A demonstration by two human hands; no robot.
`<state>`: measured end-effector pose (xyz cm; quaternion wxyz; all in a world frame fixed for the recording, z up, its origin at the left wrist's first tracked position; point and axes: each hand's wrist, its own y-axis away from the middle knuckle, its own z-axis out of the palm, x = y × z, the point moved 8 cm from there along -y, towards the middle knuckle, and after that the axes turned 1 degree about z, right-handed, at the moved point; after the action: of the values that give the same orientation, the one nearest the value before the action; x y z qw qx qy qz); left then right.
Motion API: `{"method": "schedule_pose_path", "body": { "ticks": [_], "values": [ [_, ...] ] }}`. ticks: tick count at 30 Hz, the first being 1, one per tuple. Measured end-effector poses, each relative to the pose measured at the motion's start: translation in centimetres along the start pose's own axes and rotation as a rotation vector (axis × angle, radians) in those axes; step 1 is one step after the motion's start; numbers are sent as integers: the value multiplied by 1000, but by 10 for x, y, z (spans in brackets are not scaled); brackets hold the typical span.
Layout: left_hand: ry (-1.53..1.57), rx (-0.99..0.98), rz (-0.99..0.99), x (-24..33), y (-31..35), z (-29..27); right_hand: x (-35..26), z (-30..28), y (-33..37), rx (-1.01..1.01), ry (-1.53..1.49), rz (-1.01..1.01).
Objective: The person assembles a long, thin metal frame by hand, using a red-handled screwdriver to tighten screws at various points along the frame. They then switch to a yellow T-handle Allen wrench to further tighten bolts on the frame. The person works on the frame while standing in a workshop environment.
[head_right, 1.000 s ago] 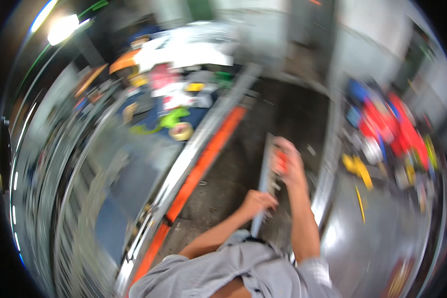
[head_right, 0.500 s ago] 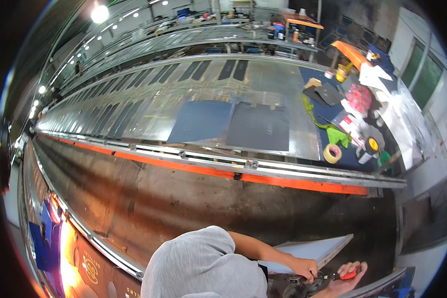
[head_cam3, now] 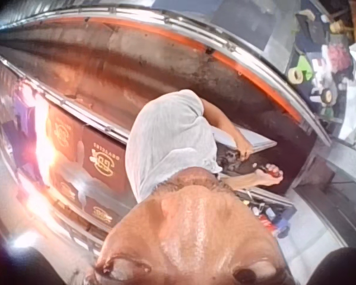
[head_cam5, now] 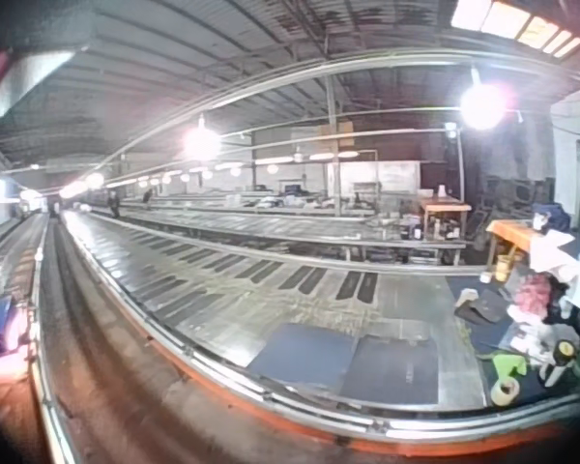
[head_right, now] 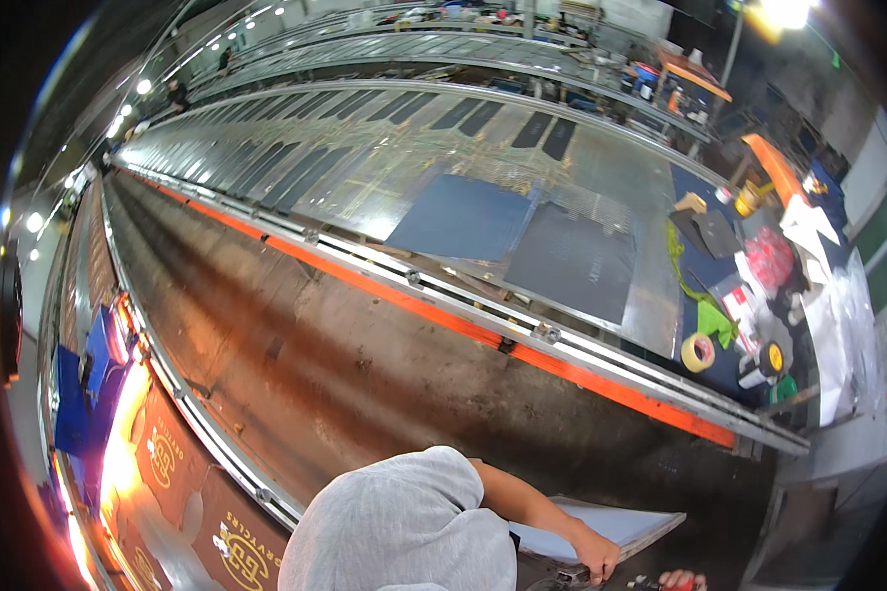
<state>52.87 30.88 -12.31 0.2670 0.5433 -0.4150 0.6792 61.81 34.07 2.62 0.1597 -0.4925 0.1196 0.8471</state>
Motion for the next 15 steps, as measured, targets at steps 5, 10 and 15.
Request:
{"method": "schedule_pose_path", "body": {
  "ticks": [5,10,15],
  "values": [
    [-75,13,85,25,10,-11,-16,-11,12,10,300,-153],
    [-86,25,40,16,13,-6,-13,11,26,-31,177,-124],
    [-80,-38,35,21,9,8,-7,25,21,-856,-288,124]
  ]
}}
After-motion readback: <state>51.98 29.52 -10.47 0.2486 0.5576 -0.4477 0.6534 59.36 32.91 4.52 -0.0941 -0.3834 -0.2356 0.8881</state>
